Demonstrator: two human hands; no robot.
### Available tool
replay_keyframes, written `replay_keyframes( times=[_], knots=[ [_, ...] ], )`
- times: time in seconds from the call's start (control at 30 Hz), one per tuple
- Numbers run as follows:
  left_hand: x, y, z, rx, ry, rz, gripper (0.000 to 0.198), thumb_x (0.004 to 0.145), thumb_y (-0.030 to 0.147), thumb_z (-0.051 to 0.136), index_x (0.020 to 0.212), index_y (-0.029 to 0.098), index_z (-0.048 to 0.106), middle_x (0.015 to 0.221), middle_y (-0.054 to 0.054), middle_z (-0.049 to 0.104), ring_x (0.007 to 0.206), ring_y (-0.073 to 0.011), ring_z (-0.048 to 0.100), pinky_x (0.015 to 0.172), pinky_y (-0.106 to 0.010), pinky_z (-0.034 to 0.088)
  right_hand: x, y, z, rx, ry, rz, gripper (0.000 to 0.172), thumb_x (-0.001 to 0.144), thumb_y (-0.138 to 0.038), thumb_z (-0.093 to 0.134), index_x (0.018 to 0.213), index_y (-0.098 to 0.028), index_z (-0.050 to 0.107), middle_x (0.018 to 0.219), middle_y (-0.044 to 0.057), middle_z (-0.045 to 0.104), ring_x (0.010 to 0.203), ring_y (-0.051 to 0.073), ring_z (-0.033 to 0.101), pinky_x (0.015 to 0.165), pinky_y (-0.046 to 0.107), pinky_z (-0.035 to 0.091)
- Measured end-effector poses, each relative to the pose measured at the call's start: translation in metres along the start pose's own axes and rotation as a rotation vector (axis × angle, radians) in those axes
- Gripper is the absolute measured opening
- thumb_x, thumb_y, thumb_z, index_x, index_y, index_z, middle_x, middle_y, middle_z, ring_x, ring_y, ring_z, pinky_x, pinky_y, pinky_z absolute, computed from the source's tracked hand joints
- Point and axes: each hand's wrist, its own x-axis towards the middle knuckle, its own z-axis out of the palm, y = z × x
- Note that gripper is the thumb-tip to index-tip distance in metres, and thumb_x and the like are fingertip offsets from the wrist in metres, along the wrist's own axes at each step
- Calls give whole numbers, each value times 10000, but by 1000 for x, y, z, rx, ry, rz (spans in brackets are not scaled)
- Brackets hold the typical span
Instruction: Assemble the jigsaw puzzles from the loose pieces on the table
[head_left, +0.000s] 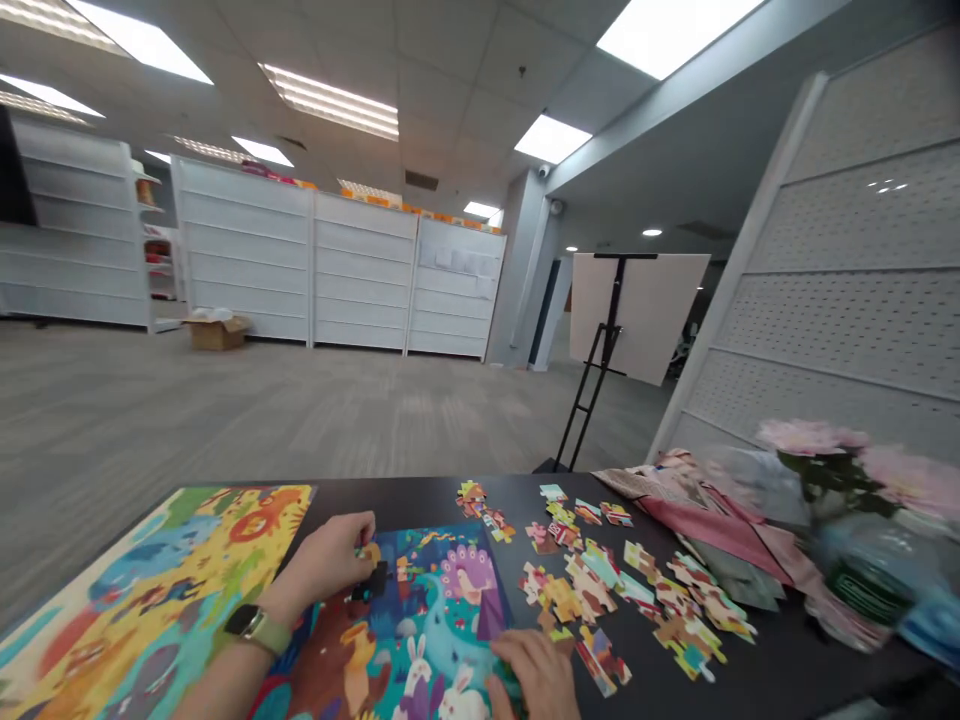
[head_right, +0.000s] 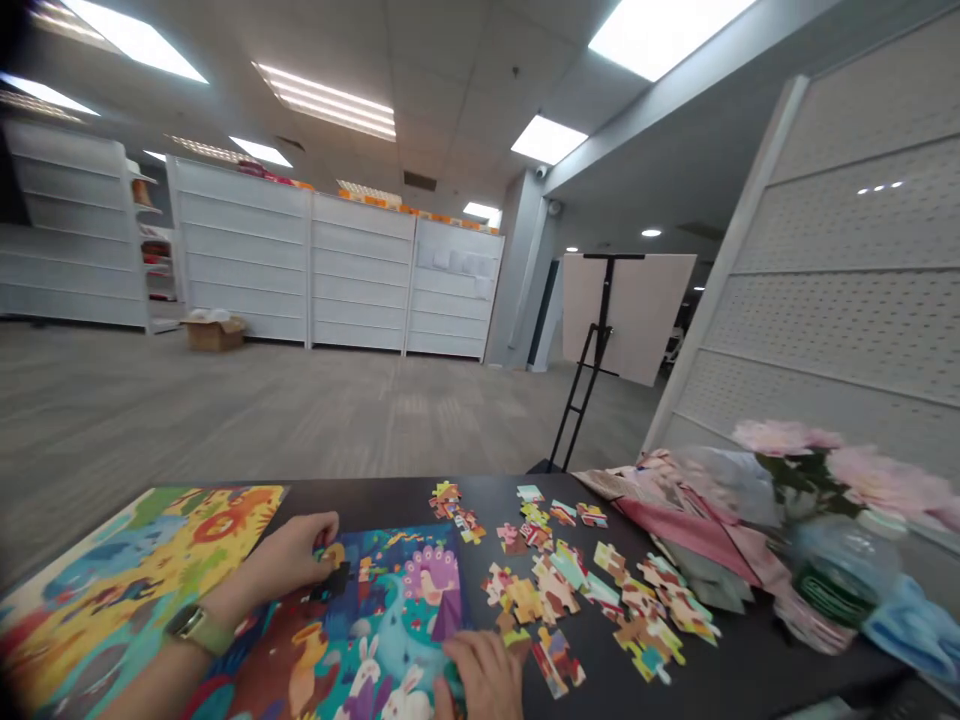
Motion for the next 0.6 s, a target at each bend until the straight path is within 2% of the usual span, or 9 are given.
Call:
replay_keyframes(
  times=[0.13, 0.27, 0.37, 0.43, 0.53, 0.6],
  knots=[
    [1, -2, 3, -4, -14, 31, 168, 684, 184, 598, 693, 242, 440, 670, 53, 573, 660, -176, 549, 579, -251, 270, 0, -2, 2, 26, 15, -9, 224, 816, -247, 721, 1031, -302, 694, 1000, -6, 781, 927, 229, 726, 792, 301, 532],
    [3, -8, 2, -19, -3, 39, 117, 715, 216, 582, 730, 241, 469, 719, 38, 586, 699, -188, 562, 619, -256, 315, -1, -2, 1, 65, 60, -3, 239, 816, -229, 722, 1042, -300, 688, 1004, -16, 776, 935, 216, 718, 814, 291, 520],
    [6, -11, -1, -53, -7, 75, 57, 801, 290, 549, 799, 239, 525, 775, 31, 603, 751, -183, 588, 674, -250, 382, -1, 1, 3, 73, 66, -29, 266, 814, -208, 718, 1058, -307, 679, 1009, -29, 773, 930, 206, 718, 819, 284, 513],
    [7, -11, -1, -64, -6, 87, 136, 855, 368, 516, 854, 237, 554, 806, 24, 613, 775, -183, 599, 703, -251, 418, -1, 2, 6, 72, 82, -41, 249, 819, -224, 719, 1048, -312, 677, 991, -39, 772, 905, 200, 719, 798, 282, 510],
    [6, -11, 2, -36, -27, 63, 204, 752, 389, 620, 875, 226, 608, 852, -8, 641, 832, -230, 624, 750, -303, 452, -1, 0, 9, 63, 108, -30, 170, 840, -291, 716, 1004, -306, 676, 954, -45, 771, 874, 199, 715, 763, 284, 499],
    [6, -16, 5, 8, -8, 26, 299, 636, 374, 704, 887, 218, 661, 935, -61, 671, 934, -321, 632, 791, -387, 463, -1, -4, 8, 49, 115, -2, 124, 865, -340, 698, 980, -298, 675, 935, -42, 768, 870, 199, 709, 768, 290, 495]
  ],
)
